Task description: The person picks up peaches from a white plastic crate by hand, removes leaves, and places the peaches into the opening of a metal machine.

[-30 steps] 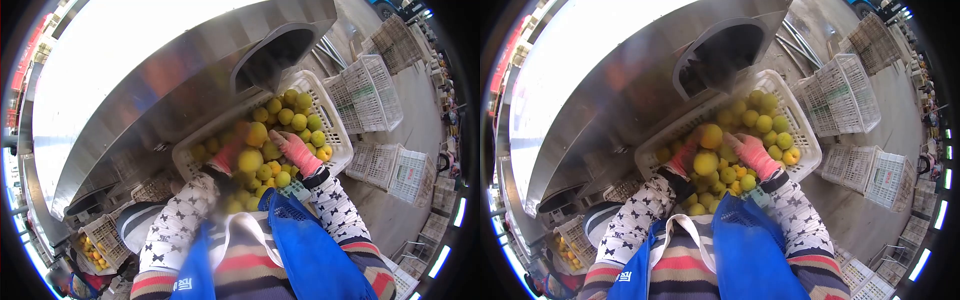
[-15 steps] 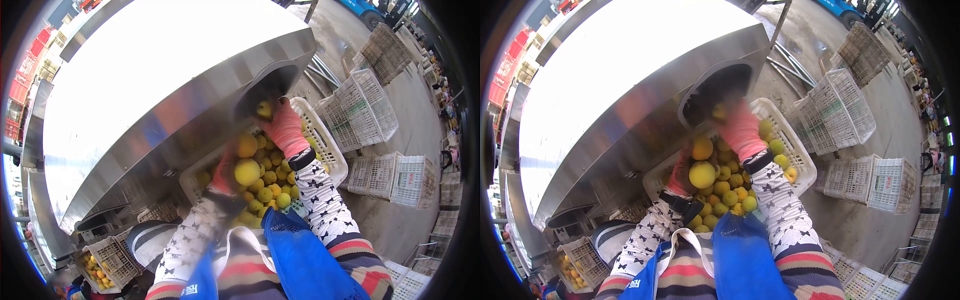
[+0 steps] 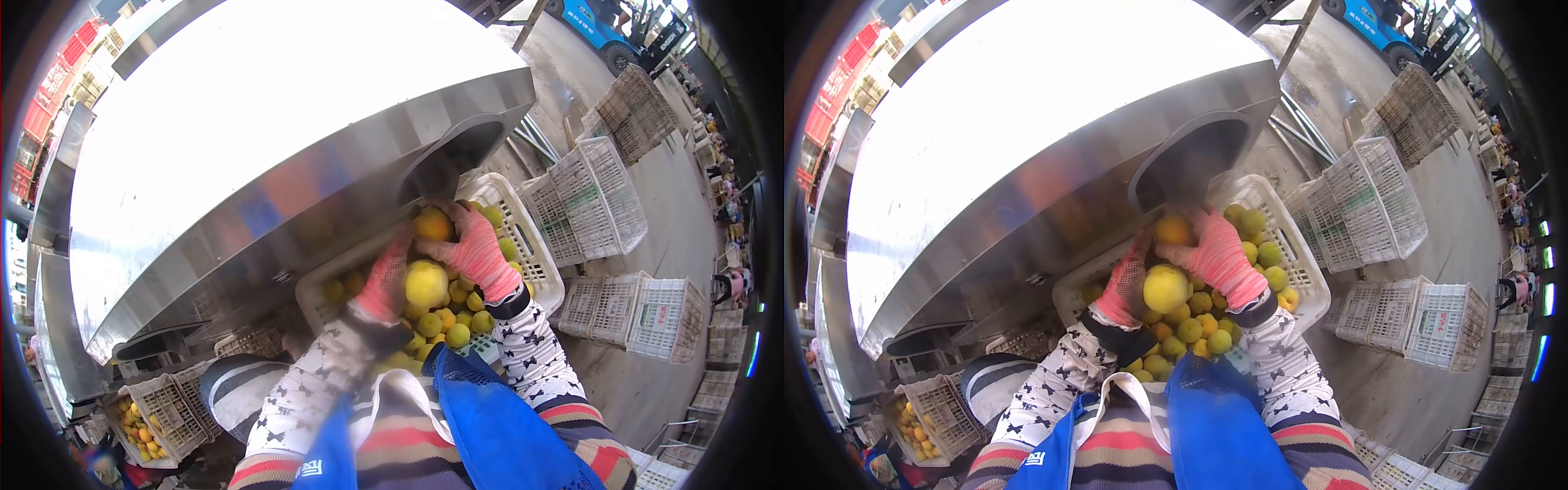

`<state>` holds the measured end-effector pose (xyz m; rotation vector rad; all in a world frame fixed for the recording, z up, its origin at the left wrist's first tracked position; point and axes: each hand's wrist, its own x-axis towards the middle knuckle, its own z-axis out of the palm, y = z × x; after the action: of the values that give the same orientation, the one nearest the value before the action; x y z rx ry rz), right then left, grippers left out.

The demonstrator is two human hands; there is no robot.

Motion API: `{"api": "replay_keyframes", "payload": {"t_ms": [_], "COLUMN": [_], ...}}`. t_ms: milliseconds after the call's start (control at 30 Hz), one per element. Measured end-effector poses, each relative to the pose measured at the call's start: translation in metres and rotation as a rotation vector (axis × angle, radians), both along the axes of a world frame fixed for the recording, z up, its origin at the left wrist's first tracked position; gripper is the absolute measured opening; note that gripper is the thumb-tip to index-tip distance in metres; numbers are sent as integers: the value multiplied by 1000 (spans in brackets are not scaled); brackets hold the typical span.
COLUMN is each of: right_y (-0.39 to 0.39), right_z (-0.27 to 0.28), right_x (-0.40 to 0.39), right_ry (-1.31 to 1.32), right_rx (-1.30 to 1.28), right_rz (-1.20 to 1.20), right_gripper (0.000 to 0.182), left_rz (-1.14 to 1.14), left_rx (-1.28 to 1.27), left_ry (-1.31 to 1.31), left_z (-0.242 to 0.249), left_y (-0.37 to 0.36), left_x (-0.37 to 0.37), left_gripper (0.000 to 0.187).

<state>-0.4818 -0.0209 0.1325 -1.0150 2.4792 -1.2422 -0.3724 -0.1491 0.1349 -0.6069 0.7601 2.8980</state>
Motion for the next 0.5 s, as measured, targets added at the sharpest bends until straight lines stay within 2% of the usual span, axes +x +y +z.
{"api": "replay_keyframes", "payload": {"t_ms": [33,100,167,233,267,300,367,400,467,500], "right_y": [-1,-20,-42,-60,-63,-51,-21,-7,12,12], "right_z": [3,1,-15,-26,-22,2,-4,-7,0,-6], "right_x": [-3,-26,-55,-75,-77,-65,-39,-27,7,16], "right_ry": [25,233,380,475,515,533,164,-12,-203,-99], "right_rx": [-17,166,309,348,342,301,-115,-314,-283,-214], "right_rz": [-39,-146,-183,-142,-117,-81,31,85,163,152], "right_gripper": [71,70,70,74,77,80,88,91,94,92], "left_rz": [35,101,23,85,84,88,57,-3,5,74], "left_rx": [-6,-26,-997,-1086,-1066,-1039,-1172,-1331,-1257,-1027], "left_ry": [32,94,235,212,206,196,209,231,287,310], "left_z": [-6,-34,-75,-84,-98,-124,-124,-95,-75,-73], "left_y": [0,-3,-11,-4,-9,-13,-18,-19,-15,-10], "left_x": [0,1,6,10,7,5,2,4,-3,-8], "left_gripper": [43,47,47,61,61,61,56,51,43,43]}}
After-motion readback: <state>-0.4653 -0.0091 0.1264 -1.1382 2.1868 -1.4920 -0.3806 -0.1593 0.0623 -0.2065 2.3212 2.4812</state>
